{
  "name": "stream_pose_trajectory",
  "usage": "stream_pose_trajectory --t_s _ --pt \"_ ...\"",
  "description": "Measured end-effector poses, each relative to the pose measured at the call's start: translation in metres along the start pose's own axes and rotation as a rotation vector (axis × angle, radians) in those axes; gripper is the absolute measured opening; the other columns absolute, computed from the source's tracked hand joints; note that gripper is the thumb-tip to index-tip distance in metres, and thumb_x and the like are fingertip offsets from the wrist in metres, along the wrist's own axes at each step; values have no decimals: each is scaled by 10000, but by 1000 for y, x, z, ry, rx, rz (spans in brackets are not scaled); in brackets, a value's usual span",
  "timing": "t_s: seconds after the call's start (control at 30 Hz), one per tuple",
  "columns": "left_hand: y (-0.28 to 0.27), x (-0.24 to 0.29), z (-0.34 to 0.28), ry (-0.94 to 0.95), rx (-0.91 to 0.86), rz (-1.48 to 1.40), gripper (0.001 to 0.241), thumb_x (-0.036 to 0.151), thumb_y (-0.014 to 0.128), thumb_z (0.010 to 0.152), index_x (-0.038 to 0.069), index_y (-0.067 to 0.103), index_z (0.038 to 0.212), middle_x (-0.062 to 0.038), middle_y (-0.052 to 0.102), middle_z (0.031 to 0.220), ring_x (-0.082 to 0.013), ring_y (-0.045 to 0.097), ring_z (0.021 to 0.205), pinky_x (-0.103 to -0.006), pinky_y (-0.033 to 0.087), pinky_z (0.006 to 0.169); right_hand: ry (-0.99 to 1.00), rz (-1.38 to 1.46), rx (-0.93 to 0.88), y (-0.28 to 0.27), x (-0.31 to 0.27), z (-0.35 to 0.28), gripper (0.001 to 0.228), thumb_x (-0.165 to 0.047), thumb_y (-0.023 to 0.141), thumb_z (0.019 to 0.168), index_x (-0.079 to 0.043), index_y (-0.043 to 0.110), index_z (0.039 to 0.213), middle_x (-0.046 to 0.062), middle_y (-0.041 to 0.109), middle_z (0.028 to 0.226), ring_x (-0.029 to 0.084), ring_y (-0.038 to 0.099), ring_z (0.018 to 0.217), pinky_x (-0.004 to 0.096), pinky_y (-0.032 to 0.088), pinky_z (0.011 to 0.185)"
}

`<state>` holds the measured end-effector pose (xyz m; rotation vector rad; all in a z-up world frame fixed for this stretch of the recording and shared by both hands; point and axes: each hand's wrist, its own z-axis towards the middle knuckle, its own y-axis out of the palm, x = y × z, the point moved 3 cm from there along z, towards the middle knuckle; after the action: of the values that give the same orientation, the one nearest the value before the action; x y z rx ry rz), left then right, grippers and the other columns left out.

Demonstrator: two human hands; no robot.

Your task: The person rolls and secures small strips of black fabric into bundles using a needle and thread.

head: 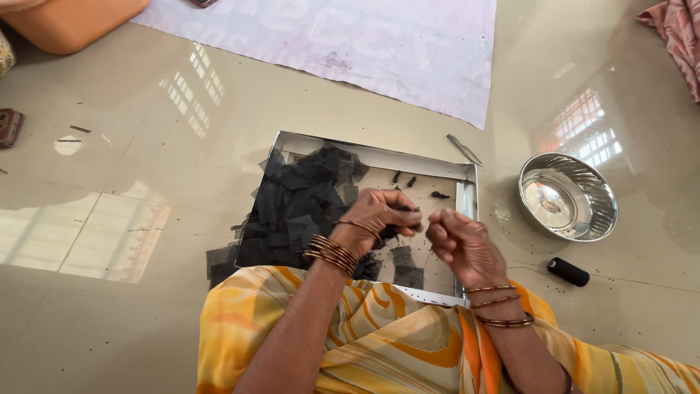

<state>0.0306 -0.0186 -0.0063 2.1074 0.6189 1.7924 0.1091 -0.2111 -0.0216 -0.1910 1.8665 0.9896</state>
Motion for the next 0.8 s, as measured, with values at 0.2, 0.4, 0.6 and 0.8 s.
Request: stream_pose_trajectory --t_s 0.2,0.4,0.6,0.8 --pt "8 -18 8 47 24 26 184 109 860 797 -10 732 856 -109 751 768 -145 733 677 -246 586 601 67 -95 96 -8 5 1 228 -225 735 938 -1 699 960 -42 513 650 26 401 484 186 329 351" --pt "4 -23 11 58 21 18 182 88 856 816 -30 726 862 -118 749 769 -151 726 675 -245 589 587 149 11 76 -22 19 2 258 -254 787 929 -17 696 973 -51 529 667 29 429 515 187 370 397" --pt "-7 7 -2 -17 71 -38 133 43 786 838 -58 711 882 -205 776 826 -214 767 676 -264 622 582 47 -179 218 -23 -51 -36 312 -311 744 848 -59 698 1024 144 779 1132 161 676 849 281 592 685" --pt "-14 3 0 -41 88 -30 119 18 767 854 -70 710 911 -218 776 843 -232 758 688 -272 618 571 7 -1725 889 -147 -107 -51 294 -149 680 978 -2 705 1231 216 799 816 283 754 790 429 588 813"
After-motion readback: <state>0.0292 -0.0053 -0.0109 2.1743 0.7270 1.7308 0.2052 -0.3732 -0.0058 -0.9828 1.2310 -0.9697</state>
